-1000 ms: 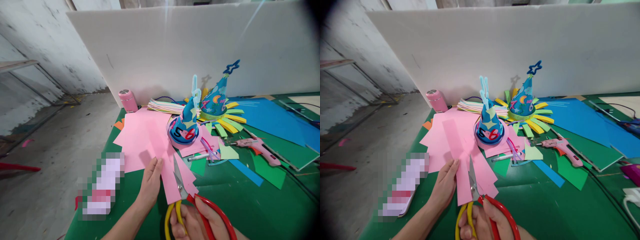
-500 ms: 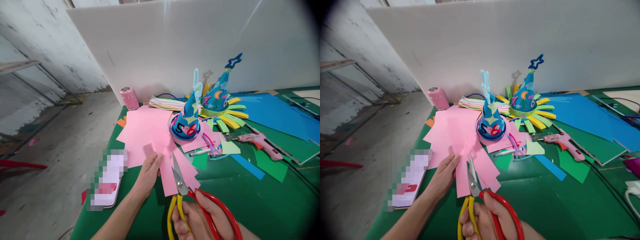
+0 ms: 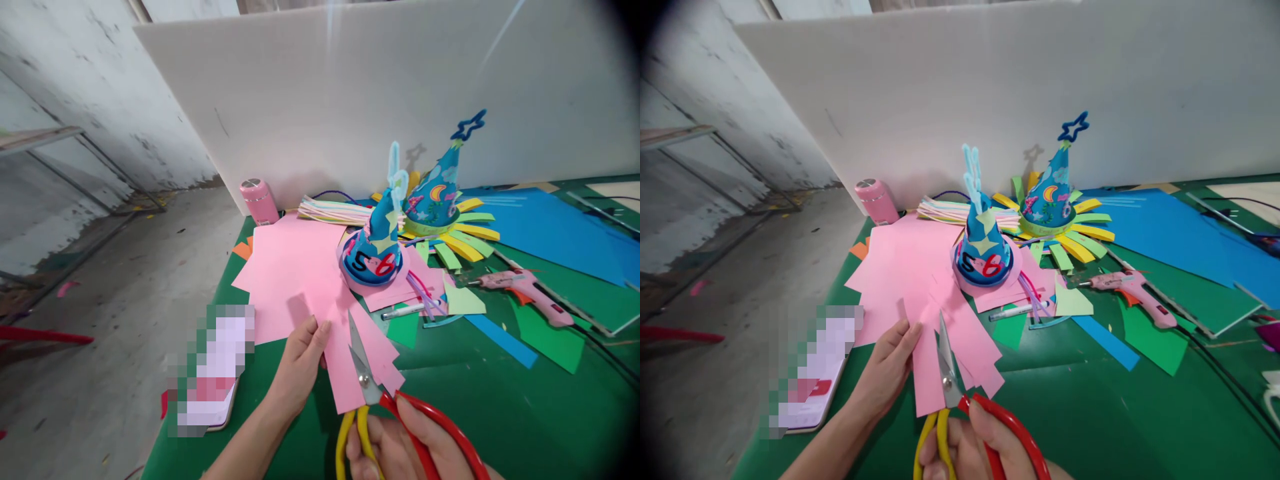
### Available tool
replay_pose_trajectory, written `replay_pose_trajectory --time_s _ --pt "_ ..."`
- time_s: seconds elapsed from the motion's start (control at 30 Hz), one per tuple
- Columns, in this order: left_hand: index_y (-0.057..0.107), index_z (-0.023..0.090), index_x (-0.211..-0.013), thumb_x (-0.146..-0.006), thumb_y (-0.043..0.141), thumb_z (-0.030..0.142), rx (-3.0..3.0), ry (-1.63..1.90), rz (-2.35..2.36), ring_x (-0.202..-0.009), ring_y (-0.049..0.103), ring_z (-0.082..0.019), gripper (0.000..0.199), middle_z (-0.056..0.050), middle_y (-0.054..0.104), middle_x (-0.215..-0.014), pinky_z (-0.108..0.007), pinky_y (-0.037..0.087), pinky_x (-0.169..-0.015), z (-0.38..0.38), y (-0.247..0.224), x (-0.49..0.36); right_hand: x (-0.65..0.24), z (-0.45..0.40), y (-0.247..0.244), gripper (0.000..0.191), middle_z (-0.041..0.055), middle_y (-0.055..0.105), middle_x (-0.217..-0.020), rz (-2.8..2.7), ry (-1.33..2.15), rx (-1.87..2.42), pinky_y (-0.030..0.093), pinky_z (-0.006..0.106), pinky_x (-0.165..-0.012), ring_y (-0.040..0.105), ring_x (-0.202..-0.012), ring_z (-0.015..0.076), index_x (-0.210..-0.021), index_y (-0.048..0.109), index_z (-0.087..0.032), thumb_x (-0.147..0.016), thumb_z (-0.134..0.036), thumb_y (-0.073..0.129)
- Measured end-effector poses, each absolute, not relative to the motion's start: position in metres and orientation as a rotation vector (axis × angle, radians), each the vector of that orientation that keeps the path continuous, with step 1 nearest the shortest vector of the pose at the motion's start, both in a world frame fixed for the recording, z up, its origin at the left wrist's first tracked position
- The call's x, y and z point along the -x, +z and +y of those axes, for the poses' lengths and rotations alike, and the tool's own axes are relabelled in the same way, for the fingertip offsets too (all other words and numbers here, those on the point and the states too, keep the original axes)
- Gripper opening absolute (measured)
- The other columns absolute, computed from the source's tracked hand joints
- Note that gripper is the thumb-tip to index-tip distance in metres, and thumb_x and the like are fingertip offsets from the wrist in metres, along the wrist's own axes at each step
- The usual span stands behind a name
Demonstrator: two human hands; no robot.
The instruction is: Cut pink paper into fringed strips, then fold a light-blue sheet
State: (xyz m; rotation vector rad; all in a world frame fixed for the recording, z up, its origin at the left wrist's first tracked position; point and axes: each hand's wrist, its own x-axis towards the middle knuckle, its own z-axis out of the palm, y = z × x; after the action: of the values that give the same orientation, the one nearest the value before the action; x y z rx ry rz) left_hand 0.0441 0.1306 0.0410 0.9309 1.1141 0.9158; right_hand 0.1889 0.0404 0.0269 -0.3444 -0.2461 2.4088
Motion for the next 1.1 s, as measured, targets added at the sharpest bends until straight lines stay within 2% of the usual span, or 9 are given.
replay_pose_trajectory --time_s 0.13,0.23,0.3,0.43,0.57,0.87,1.03,1.1 --pt "0.051 0.016 -0.065 -0.075 0.054 0.039 -0.935 0.883 1.134 -0.047 0.040 -0.006 0.025 0.005 0.041 -0.051 -0.018 0.034 -0.048 0.132 0.040 -0.039 -0.187 0.036 0.024 0.059 0.0047 0.045 -0.075 -0.202 2.326 0.329 0.028 0.025 -0.072 0.040 -0.066 0.0116 -0.085 0.057 -0.008 -0.072 -0.062 0.038" --pt "0.053 0.017 -0.064 -0.074 0.056 0.038 -0.933 0.879 1.117 -0.046 0.040 -0.006 0.024 0.005 0.043 -0.051 -0.019 0.034 -0.048 0.133 0.042 -0.038 -0.187 0.034 0.025 0.056 0.0032 0.047 -0.073 -0.180 2.317 0.350 0.028 0.028 -0.078 0.043 -0.072 0.0138 -0.093 0.057 -0.011 -0.073 -0.060 0.039" --pt "0.054 0.016 -0.062 -0.072 0.058 0.038 -0.923 0.896 1.114 -0.046 0.041 -0.007 0.024 0.005 0.043 -0.049 -0.019 0.035 -0.047 0.132 0.045 -0.039 -0.187 0.034 0.025 0.056 0.0031 0.047 -0.070 -0.216 2.313 0.359 0.027 0.028 -0.080 0.045 -0.075 0.0149 -0.089 0.058 -0.011 -0.073 -0.061 0.038" --pt "0.058 0.016 -0.063 -0.067 0.063 0.037 -0.889 0.949 1.122 -0.044 0.042 -0.008 0.022 0.004 0.046 -0.046 -0.020 0.034 -0.044 0.131 0.048 -0.045 -0.190 0.036 0.024 0.062 0.0031 0.045 -0.066 -0.266 2.335 0.356 0.028 0.026 -0.069 0.041 -0.064 0.0123 -0.084 0.057 -0.007 -0.070 -0.064 0.038" --pt "0.058 0.016 -0.063 -0.066 0.064 0.038 -0.877 0.952 1.101 -0.045 0.044 -0.009 0.023 0.004 0.047 -0.045 -0.020 0.034 -0.044 0.132 0.052 -0.047 -0.192 0.039 0.023 0.066 0.0026 0.044 -0.066 -0.246 2.364 0.300 0.025 0.024 -0.061 0.036 -0.058 0.0102 -0.083 0.056 -0.007 -0.066 -0.069 0.040" --pt "0.059 0.015 -0.060 -0.065 0.066 0.037 -0.830 0.845 1.045 -0.046 0.046 -0.009 0.023 0.002 0.050 -0.047 -0.020 0.035 -0.046 0.128 0.054 -0.048 -0.193 0.040 0.020 0.066 0.0022 0.044 -0.064 -0.158 2.404 0.307 0.024 0.022 -0.058 0.037 -0.060 0.0108 -0.081 0.058 -0.008 -0.060 -0.070 0.048" --pt "0.060 0.014 -0.060 -0.067 0.064 0.035 -0.781 0.823 1.020 -0.046 0.048 -0.009 0.022 0.002 0.053 -0.049 -0.021 0.039 -0.048 0.124 0.049 -0.045 -0.191 0.039 0.023 0.061 0.0030 0.045 -0.068 -0.160 2.348 0.323 0.026 0.021 -0.061 0.037 -0.061 0.0104 -0.081 0.060 -0.007 -0.066 -0.065 0.047" --pt "0.061 0.014 -0.064 -0.069 0.063 0.030 -0.734 0.823 0.976 -0.053 0.053 -0.011 0.017 -0.001 0.058 -0.056 -0.022 0.042 -0.055 0.124 0.050 -0.045 -0.191 0.040 0.023 0.058 0.0033 0.045 -0.069 -0.194 2.322 0.323 0.027 0.022 -0.062 0.038 -0.062 0.0108 -0.081 0.059 -0.008 -0.068 -0.063 0.045"
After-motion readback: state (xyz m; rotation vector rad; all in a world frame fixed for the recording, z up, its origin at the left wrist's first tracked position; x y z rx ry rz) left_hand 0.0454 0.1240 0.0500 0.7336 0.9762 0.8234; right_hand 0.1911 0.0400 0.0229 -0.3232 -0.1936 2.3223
